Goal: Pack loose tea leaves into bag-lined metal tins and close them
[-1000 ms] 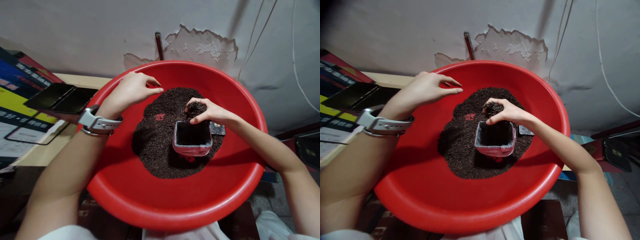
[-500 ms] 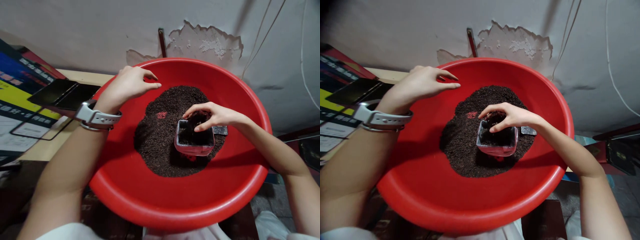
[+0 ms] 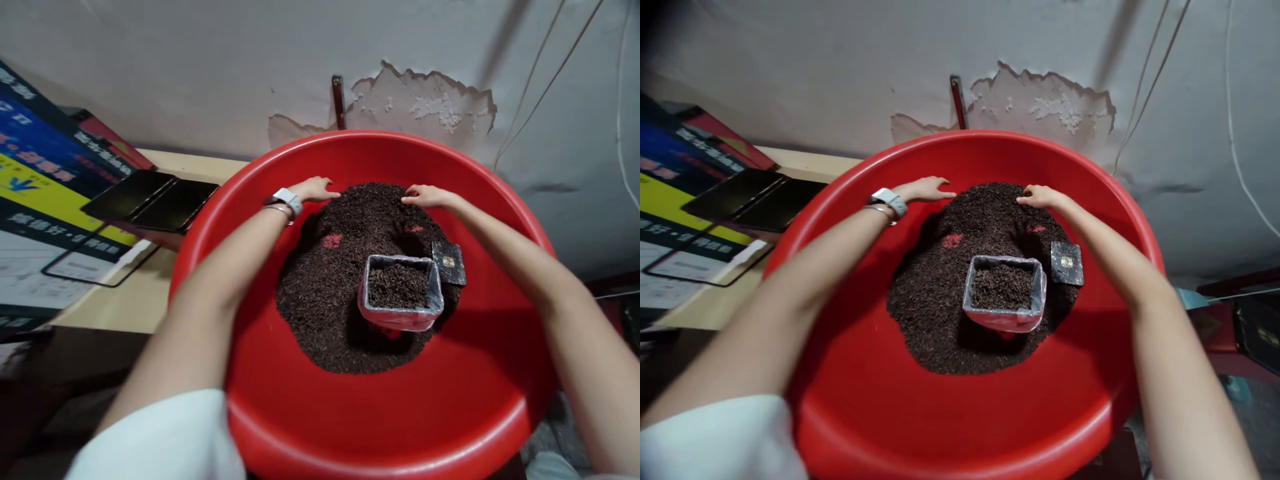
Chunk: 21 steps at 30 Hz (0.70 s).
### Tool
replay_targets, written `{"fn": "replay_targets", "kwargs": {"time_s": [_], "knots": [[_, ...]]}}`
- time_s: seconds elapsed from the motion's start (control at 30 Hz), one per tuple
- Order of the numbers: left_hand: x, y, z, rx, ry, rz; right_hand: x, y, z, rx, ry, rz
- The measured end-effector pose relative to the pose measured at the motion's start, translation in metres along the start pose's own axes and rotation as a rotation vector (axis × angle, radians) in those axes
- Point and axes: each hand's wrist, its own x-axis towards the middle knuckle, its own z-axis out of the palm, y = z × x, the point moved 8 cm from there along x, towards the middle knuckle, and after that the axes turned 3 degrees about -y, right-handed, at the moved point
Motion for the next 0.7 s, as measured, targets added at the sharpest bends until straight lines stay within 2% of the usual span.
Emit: {"fn": "replay_targets", "kwargs": {"time_s": [0.07,0.17,0.33,0.43,0.53,0.63,0.7], "knots": [[0.017,0.023,0.006,-0.125,0.047,0.038,0.030,0.018,0.015,0.056,0.060,0.107],[0.037,0.053,0.024,-0.218,0.089,0.053,0.060,0.026,0.036,0.134,0.133,0.162],[0.057,0.074,0.057,-0.351,0.051,0.044,0.079,0.020,0.062,0.197,0.200,0.148],[0.062,0.078,0.066,-0.322,0.021,0.065,0.079,0.015,0.072,0.195,0.180,0.092],[0.065,0.077,0.077,-0.314,-0.088,0.065,0.071,0.016,0.082,0.216,0.055,0.026],[0.060,0.067,0.087,-0.340,-0.195,0.045,0.053,0.022,0.088,0.307,-0.084,0.016],[0.052,0.056,0.088,-0.388,-0.191,0.032,0.037,0.026,0.092,0.401,-0.155,0.041]]}}
